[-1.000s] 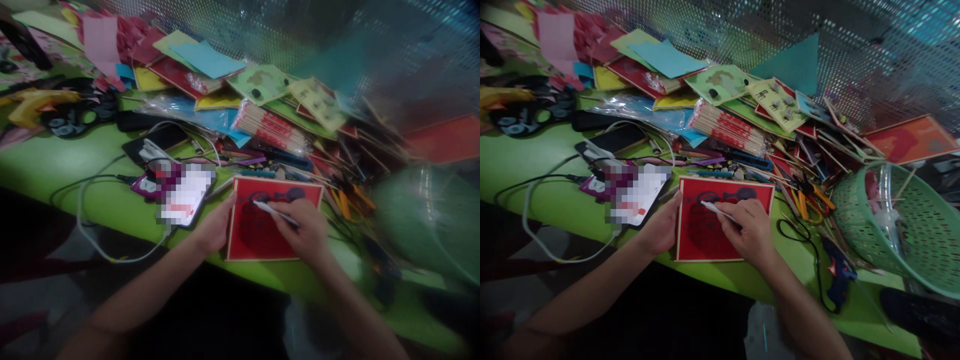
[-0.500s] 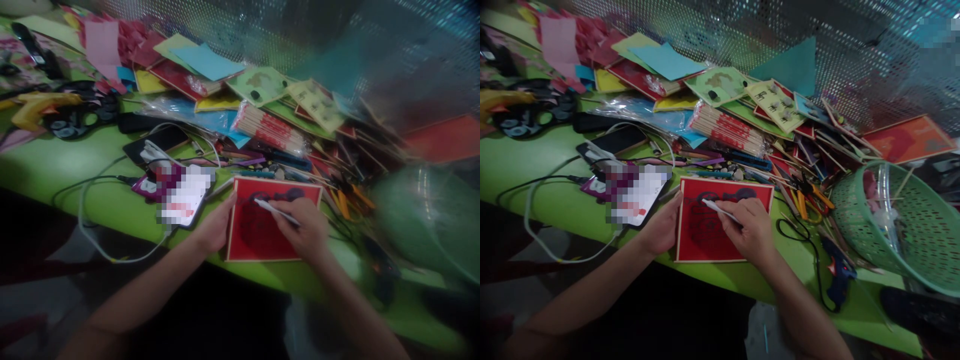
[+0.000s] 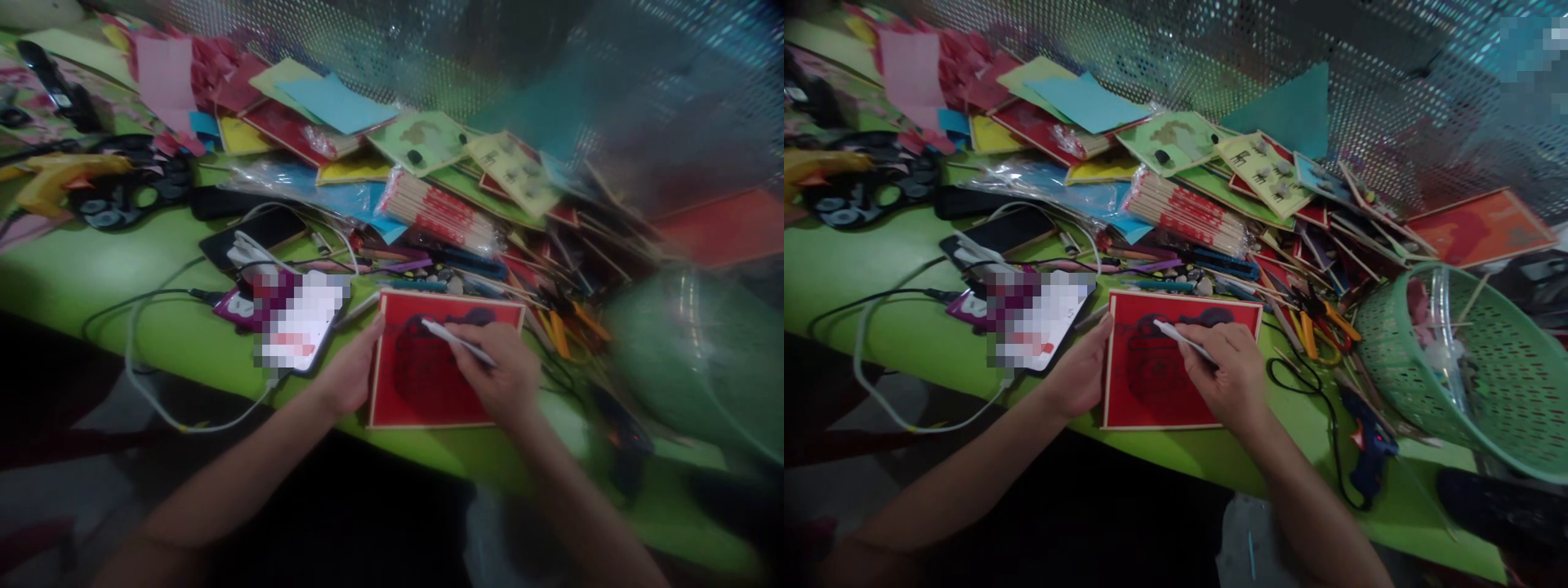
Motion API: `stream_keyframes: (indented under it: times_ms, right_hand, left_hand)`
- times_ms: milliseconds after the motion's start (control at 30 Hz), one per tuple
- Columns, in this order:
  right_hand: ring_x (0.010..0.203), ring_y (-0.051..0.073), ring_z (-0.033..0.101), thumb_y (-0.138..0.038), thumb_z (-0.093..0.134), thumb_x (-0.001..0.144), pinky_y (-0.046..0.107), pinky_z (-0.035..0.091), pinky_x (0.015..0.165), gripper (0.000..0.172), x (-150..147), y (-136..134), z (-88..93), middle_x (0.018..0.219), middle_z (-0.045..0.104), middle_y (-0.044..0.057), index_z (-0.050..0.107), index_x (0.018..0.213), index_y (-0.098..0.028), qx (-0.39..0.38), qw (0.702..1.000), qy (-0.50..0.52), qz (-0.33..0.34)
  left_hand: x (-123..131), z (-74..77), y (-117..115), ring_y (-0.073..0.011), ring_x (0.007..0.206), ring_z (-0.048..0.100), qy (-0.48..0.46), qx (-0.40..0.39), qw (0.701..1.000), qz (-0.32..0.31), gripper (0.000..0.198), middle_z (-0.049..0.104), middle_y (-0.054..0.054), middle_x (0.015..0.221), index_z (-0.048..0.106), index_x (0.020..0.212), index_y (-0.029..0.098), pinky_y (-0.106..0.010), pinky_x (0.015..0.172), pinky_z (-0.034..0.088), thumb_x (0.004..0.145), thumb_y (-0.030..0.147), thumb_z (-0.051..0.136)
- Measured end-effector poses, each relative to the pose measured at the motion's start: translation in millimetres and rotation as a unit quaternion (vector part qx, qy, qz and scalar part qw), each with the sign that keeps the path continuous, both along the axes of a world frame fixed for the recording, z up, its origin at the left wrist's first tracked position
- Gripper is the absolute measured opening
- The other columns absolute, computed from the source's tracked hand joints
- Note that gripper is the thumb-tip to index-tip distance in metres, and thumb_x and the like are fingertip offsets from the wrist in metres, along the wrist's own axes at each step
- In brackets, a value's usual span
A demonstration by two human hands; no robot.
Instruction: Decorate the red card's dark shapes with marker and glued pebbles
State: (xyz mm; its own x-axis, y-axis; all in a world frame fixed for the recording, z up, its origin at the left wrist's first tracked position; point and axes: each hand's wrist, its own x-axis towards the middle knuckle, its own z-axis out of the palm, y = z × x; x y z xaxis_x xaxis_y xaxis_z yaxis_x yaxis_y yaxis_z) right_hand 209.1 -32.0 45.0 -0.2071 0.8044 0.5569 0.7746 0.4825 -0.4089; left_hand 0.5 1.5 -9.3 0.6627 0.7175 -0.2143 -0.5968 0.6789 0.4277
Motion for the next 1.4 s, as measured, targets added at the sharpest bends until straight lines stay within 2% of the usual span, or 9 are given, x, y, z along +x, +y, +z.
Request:
stream_keyframes:
  times_ms: [267, 533, 900, 1100, 1400]
  right_hand:
    - [0.071, 0.017, 0.066, -0.022, 0.066, 0.1, 0.033, 0.05, 0.069, 0.019, -1.1, 0.4, -0.8, 0.08, 0.078, 0.002, 0.08, 0.112, -0.024, 0.005, 1.0, -0.009, 0.007]
    - [0.073, 0.017, 0.067, -0.021, 0.066, 0.099, 0.035, 0.052, 0.071, 0.02, -0.3, -0.2, -0.7, 0.087, 0.082, 0.003, 0.08, 0.113, -0.025, 0.012, 1.0, -0.005, -0.002]
    - [0.071, 0.017, 0.066, -0.017, 0.068, 0.098, 0.033, 0.05, 0.069, 0.017, -3.2, 0.6, 1.7, 0.086, 0.081, 0.003, 0.078, 0.111, -0.022, 0.018, 0.999, -0.008, 0.028]
    - [0.073, 0.017, 0.067, -0.017, 0.068, 0.098, 0.034, 0.051, 0.072, 0.018, -0.4, 0.2, 1.5, 0.086, 0.081, 0.003, 0.079, 0.111, -0.022, 0.022, 1.0, -0.005, 0.006]
    - [0.073, 0.017, 0.067, -0.017, 0.069, 0.098, 0.033, 0.052, 0.072, 0.017, -0.6, 0.4, 2.0, 0.085, 0.08, 0.003, 0.079, 0.111, -0.021, 0.033, 0.999, -0.003, -0.002]
  left_hand:
    - [-1.2, 2.7, -0.1, -0.0287, 0.13, 0.071, 0.0, 0.002, 1.0, 0.0, 0.044, 0.082, -0.007, 0.122, 0.075, 0.133, 0.023, -0.046, 0.12, 0.049, 0.105, 0.052, 0.057]
    - [-0.5, -0.7, 0.1, -0.0285, 0.134, 0.068, -0.031, 0.012, 0.999, -0.008, 0.047, 0.08, -0.007, 0.129, 0.069, 0.142, 0.026, -0.046, 0.12, 0.049, 0.107, 0.052, 0.052]
    - [0.4, 2.1, 0.4, -0.029, 0.134, 0.068, -0.023, 0.001, 1.0, 0.004, 0.041, 0.079, -0.008, 0.13, 0.073, 0.136, 0.024, -0.046, 0.122, 0.047, 0.106, 0.047, 0.057]
    - [-0.6, 2.1, -0.2, -0.0297, 0.135, 0.067, -0.026, -0.004, 1.0, -0.001, 0.041, 0.08, -0.008, 0.126, 0.074, 0.133, 0.024, -0.049, 0.123, 0.045, 0.106, 0.049, 0.055]
    - [-0.9, -1.7, 0.8, -0.0291, 0.131, 0.07, -0.021, 0.005, 1.0, -0.003, 0.043, 0.081, -0.009, 0.124, 0.076, 0.128, 0.022, -0.047, 0.119, 0.049, 0.106, 0.052, 0.057]
